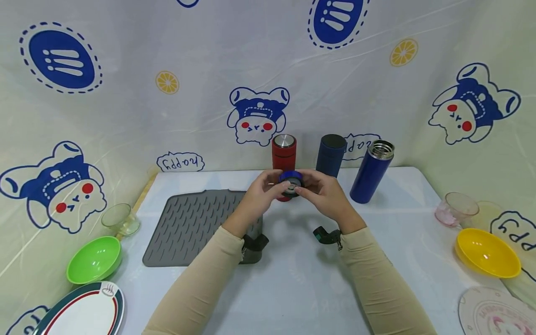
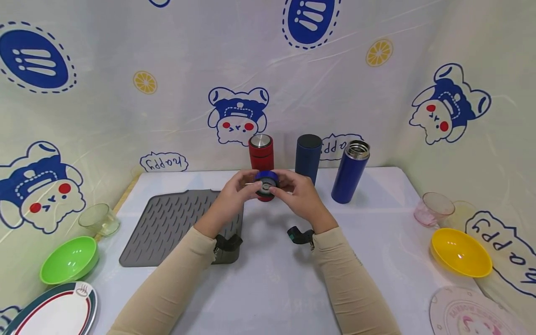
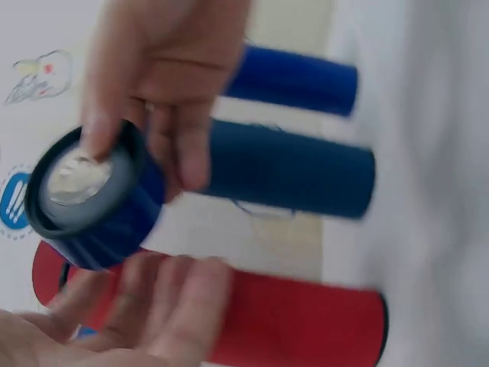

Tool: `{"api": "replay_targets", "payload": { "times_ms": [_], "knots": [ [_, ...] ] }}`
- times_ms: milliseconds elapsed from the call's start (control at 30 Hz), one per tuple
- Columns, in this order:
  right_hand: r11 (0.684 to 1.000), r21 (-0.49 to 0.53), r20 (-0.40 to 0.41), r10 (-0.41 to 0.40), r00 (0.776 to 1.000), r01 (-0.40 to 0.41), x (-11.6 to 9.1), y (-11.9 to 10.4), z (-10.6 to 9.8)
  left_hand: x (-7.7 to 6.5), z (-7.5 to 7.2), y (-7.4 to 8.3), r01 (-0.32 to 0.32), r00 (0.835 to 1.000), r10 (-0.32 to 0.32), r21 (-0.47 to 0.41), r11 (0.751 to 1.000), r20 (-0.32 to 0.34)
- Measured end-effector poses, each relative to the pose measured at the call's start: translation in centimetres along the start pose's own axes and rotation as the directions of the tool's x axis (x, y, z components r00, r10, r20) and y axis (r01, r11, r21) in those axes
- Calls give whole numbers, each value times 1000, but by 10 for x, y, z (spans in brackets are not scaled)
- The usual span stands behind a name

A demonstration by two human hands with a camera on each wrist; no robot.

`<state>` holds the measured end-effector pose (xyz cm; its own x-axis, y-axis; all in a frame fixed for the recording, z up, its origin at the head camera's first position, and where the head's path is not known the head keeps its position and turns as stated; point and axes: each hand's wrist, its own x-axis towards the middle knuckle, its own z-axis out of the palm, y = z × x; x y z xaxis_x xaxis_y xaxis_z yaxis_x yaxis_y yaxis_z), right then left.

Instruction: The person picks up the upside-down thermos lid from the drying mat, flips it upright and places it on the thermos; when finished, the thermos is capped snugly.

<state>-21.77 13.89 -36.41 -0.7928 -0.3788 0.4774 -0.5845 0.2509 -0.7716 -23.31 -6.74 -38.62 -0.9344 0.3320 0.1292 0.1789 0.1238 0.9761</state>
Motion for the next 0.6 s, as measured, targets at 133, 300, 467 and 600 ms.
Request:
{"api": "replay_targets", "payload": {
  "times_ms": [133, 300, 467, 600],
  "knots": [
    [1000, -9, 0, -7, 1000, 7, 0, 0, 0, 5, -1, 6, 185, 981, -154, -318, 930, 119],
    [999, -11, 6, -48, 999, 48, -1, 1, 2, 9, -2, 6, 279, 952, -196, -398, 874, 235],
    [997, -5, 23, -78, 997, 78, 0, 6, 2, 9, 1, 4, 257, 957, -174, -404, 878, 232],
    [997, 20, 59, -70, 996, 69, 0, 5, 0, 8, 2, 2, 237, 967, -174, -408, 882, 187]
  ]
}}
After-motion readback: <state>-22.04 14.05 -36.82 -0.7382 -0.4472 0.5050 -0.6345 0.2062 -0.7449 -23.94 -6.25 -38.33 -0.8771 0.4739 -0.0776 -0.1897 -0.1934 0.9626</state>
